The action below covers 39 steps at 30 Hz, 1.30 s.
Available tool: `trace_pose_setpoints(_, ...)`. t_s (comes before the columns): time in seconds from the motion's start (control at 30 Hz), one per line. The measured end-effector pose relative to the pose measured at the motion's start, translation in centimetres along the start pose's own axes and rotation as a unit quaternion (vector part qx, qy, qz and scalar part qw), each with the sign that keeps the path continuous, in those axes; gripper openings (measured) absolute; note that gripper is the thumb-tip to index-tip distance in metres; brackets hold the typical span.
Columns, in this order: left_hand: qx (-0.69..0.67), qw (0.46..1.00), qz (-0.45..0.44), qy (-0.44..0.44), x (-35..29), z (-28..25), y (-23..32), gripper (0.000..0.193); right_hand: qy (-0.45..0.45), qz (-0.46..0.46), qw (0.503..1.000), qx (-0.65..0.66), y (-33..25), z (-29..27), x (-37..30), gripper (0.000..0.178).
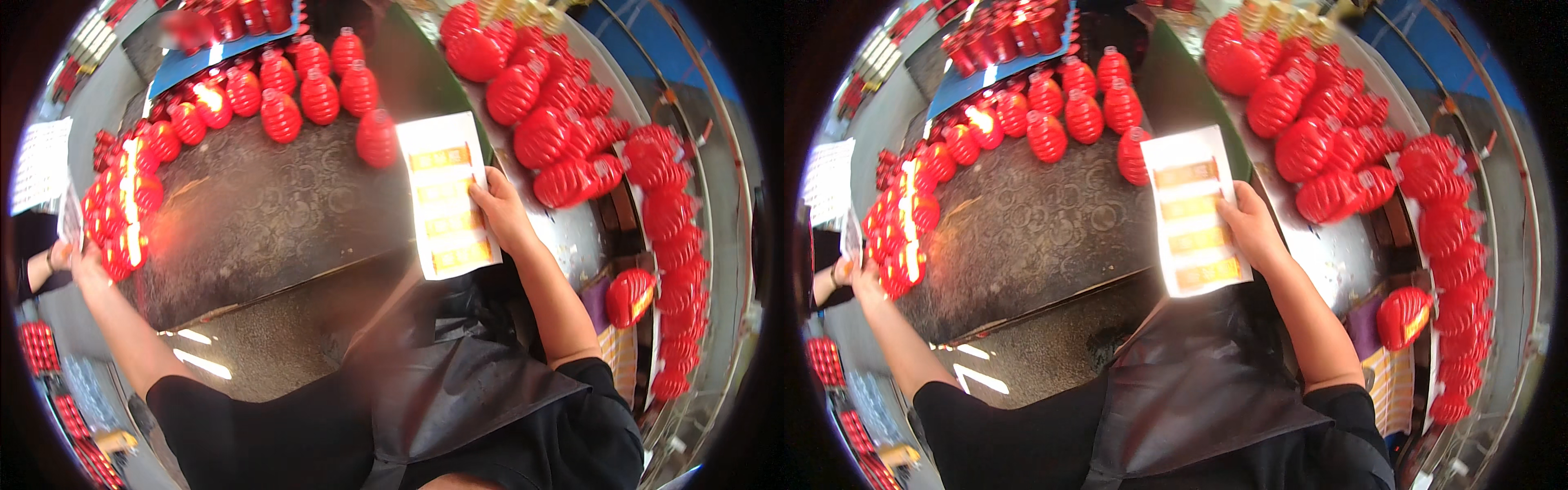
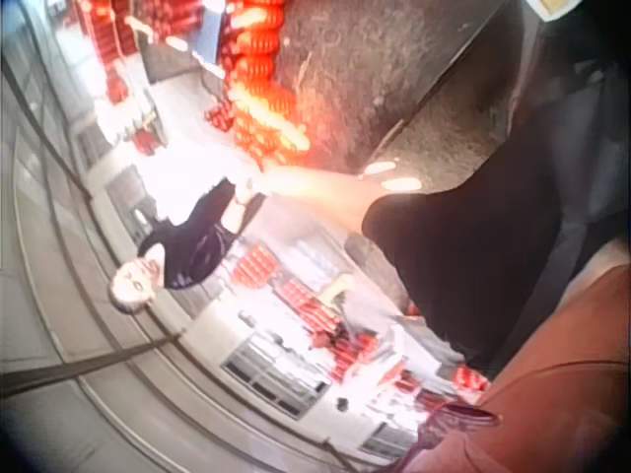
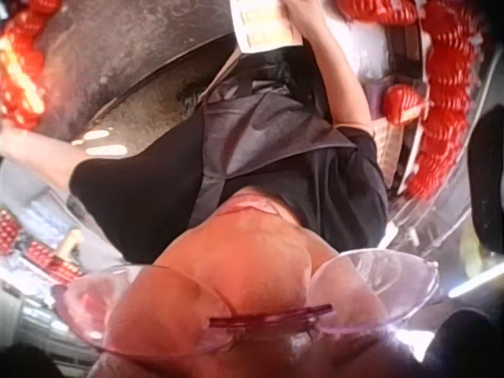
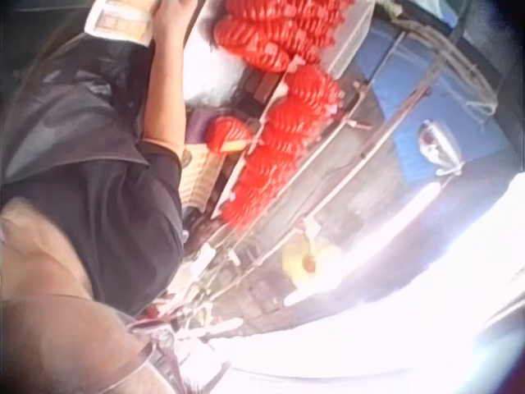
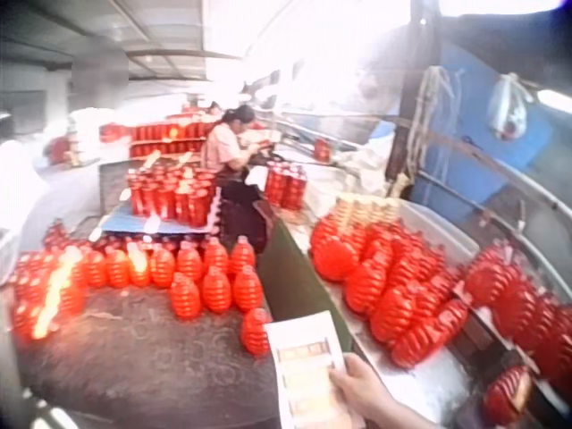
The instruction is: The person repeatedly picks up red plastic bottles from a table, applies a gold label to each bottle, and places the labeled bottles back on the table. The person also handles sheets of labels, peeling them off to apply to the bottles.
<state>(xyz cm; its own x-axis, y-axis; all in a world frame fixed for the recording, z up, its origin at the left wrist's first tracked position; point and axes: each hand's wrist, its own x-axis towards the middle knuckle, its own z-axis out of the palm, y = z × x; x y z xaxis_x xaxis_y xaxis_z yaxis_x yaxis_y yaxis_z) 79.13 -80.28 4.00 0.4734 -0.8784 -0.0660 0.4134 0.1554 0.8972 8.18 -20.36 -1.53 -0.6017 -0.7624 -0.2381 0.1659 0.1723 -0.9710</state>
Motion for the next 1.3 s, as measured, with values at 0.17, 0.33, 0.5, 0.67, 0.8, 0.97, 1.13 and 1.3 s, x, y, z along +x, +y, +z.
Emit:
trace_pose_setpoints(0.17,0.039,0.999,0.014,0.017,3.0,0.3,2.1,0.035,0.004,0.019,1.0,0.024,-0.2,-1.1,-1.0,0.019)
trace_pose_setpoints(0.33,0.049,0.998,0.007,-0.032,1.3,1.5,1.8,0.037,0.032,0.029,0.997,0.065,0.0,-1.4,-1.4,0.018)
trace_pose_setpoints(0.5,0.031,0.962,-0.088,-0.257,-11.4,6.6,-3.8,0.038,0.055,0.006,0.998,0.021,0.2,-1.3,-1.4,0.019)
trace_pose_setpoints(0.67,0.04,0.864,-0.203,-0.459,-35.7,14.9,-12.6,0.039,0.044,-0.004,0.997,0.063,-0.4,-1.5,-2.1,0.032)
trace_pose_setpoints(0.8,0.085,0.702,-0.279,-0.649,-51.9,19.7,-14.9,0.047,0.063,-0.036,0.997,-0.015,-1.5,-1.7,-3.5,0.031)
trace_pose_setpoints(0.97,0.051,0.556,-0.327,-0.762,-63.8,22.1,-16.5,0.059,0.13,-0.098,0.981,-0.102,-2.7,-1.7,-5.3,0.029)
trace_pose_setpoints(1.13,0.059,0.524,-0.322,-0.786,-69.9,23.4,-18.0,0.031,0.183,-0.073,0.965,-0.172,-4.3,-3.7,-7.6,0.026)
trace_pose_setpoints(1.3,-0.053,0.589,-0.343,-0.73,-74.1,25.5,-18.1,0.033,0.124,-0.065,0.982,-0.126,-6.1,-7.0,-13.7,0.055)
